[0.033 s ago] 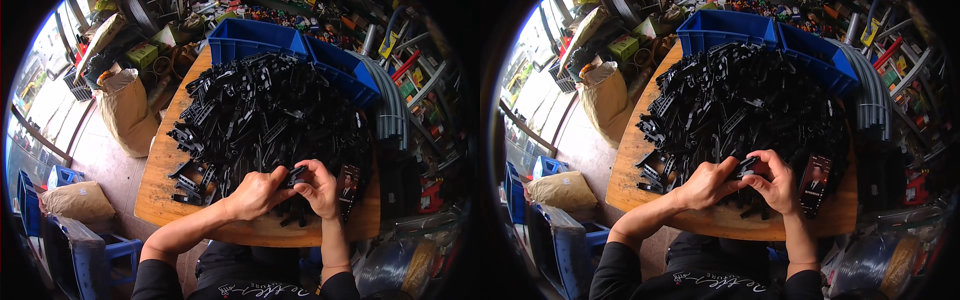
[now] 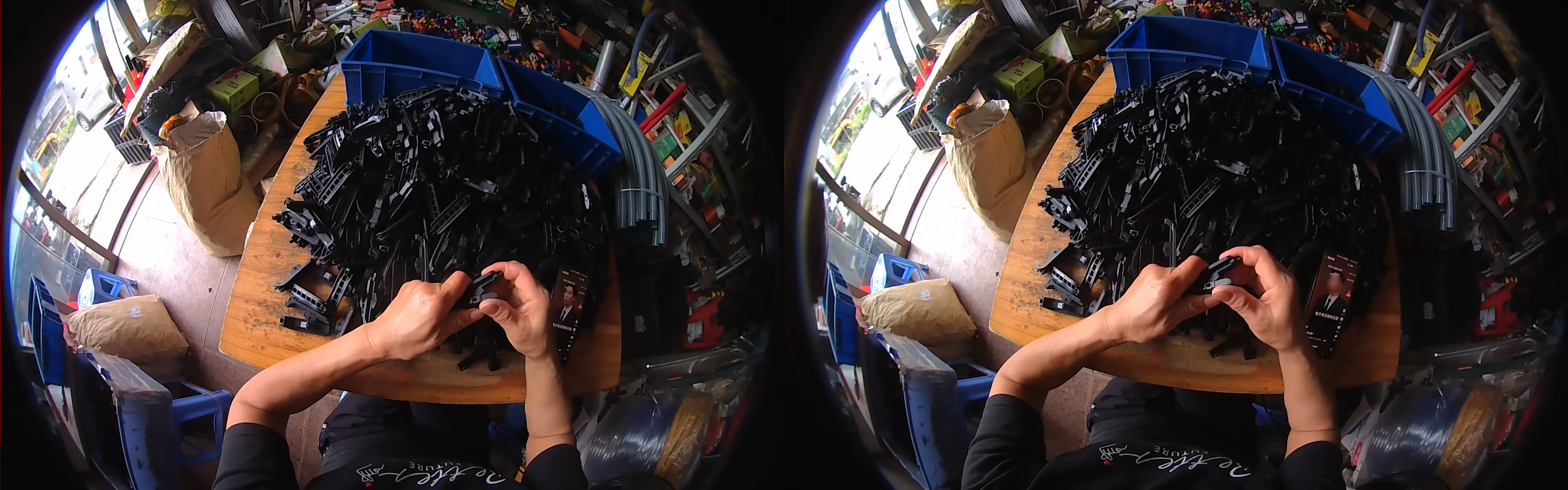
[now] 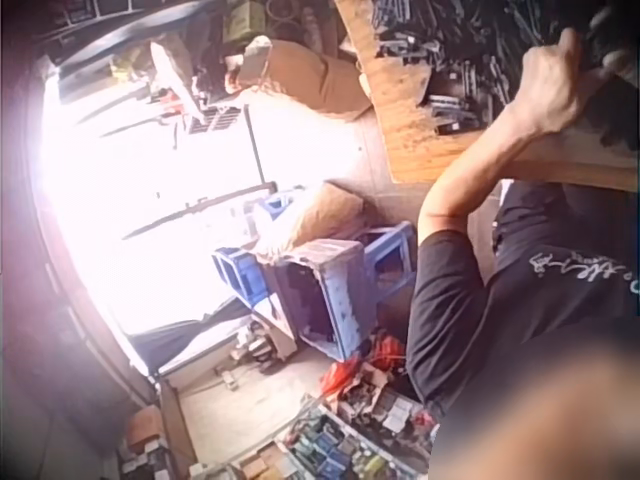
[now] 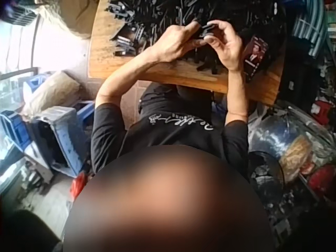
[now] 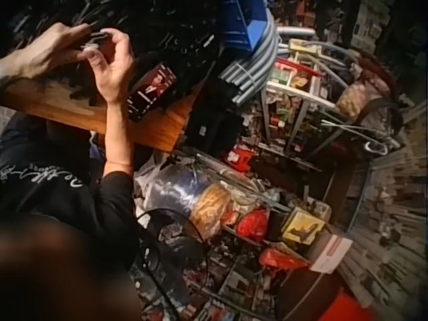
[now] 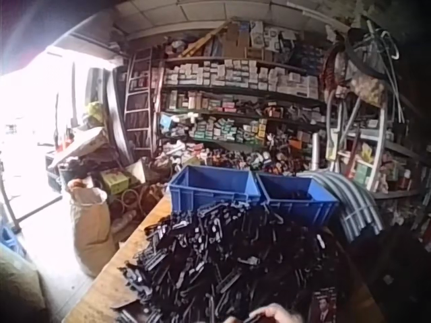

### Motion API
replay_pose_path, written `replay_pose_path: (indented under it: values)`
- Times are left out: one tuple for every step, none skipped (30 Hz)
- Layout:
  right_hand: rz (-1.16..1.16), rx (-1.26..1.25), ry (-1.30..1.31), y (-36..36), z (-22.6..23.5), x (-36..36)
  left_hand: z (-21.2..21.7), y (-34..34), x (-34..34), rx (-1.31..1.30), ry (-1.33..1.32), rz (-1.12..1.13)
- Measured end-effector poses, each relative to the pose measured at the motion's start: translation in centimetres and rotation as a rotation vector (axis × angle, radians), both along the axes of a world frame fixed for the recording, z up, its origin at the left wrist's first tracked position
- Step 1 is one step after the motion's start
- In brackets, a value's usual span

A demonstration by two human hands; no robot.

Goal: Sorting through a pile of small black plastic components on a workbench.

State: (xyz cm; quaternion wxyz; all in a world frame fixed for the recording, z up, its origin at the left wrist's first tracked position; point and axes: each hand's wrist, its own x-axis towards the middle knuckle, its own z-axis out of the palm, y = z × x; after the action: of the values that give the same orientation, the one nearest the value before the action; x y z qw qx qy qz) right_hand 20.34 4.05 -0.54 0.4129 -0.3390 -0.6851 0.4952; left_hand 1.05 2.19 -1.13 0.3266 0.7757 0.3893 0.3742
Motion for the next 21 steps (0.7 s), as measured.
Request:
replay_pose_path:
  values:
    - [0.005,-0.002,0.002,0.0,0.0,-0.2,-0.3,0.1,-0.1,0.034,-0.026,-0.001]
    - [-0.039,0.056,-0.027,0.0,0.2,-0.2,-0.4,0.2,0.0,0.071,-0.052,-0.005]
    - [-0.083,0.114,-0.057,0.0,0.3,-0.3,-0.3,0.1,0.0,0.072,-0.051,-0.003]
    - [-0.082,0.116,-0.056,-0.1,0.4,-0.2,-0.1,-0.1,0.1,0.096,-0.047,-0.001]
    - [-0.083,0.106,-0.046,-0.3,0.4,-0.1,0.1,-0.4,0.1,0.118,-0.043,0.002]
    - [-0.085,0.097,-0.038,-0.5,0.5,0.0,0.0,-0.5,0.1,0.118,-0.041,0.002]
    - [-0.085,0.098,-0.036,-0.6,0.8,0.1,-0.2,-0.5,0.1,0.123,-0.060,0.001]
    - [-0.021,-0.001,0.022,-0.5,1.2,0.1,-0.3,-0.3,0.0,0.131,-0.078,-0.002]
    - [0.043,-0.100,0.080,-0.4,1.5,0.1,-0.2,-0.3,0.1,0.154,-0.031,-0.010]
    - [0.114,-0.031,0.100,0.1,1.4,0.4,-0.3,-0.4,0.2,0.177,0.016,-0.017]
    - [0.099,0.008,0.063,0.0,1.3,0.6,-0.3,-0.4,0.5,0.114,0.009,-0.040]
    - [0.085,0.047,0.026,0.0,1.2,0.7,-0.2,-0.3,0.3,0.116,0.010,-0.040]
    - [0.087,0.048,0.028,0.1,1.4,0.6,0.0,-0.3,-0.1,0.096,0.024,-0.057]
    - [0.088,0.139,-0.051,0.3,2.1,0.5,0.3,-0.3,-0.4,0.073,0.039,-0.070]
    - [0.085,0.233,-0.130,0.6,2.9,0.3,0.5,0.1,-0.8,0.140,0.032,-0.044]
    - [0.046,0.342,-0.219,1.4,4.3,0.1,0.4,0.7,-1.1,0.315,0.009,0.058]
    - [-0.078,0.311,-0.281,3.0,5.4,1.4,0.9,1.3,-1.8,0.242,-0.100,0.131]
    - [-0.220,0.233,-0.146,5.2,7.1,2.1,1.5,1.9,-2.7,0.165,-0.211,0.197]
    - [-0.351,0.375,-0.176,8.8,8.9,3.3,2.3,2.2,-3.8,0.153,-0.098,0.269]
    - [-0.515,0.498,-0.295,12.6,11.5,4.4,2.5,2.8,-4.2,0.133,0.007,0.330]
    - [-0.489,0.614,-0.316,16.8,14.0,6.0,2.3,3.0,-4.3,0.149,0.049,0.360]
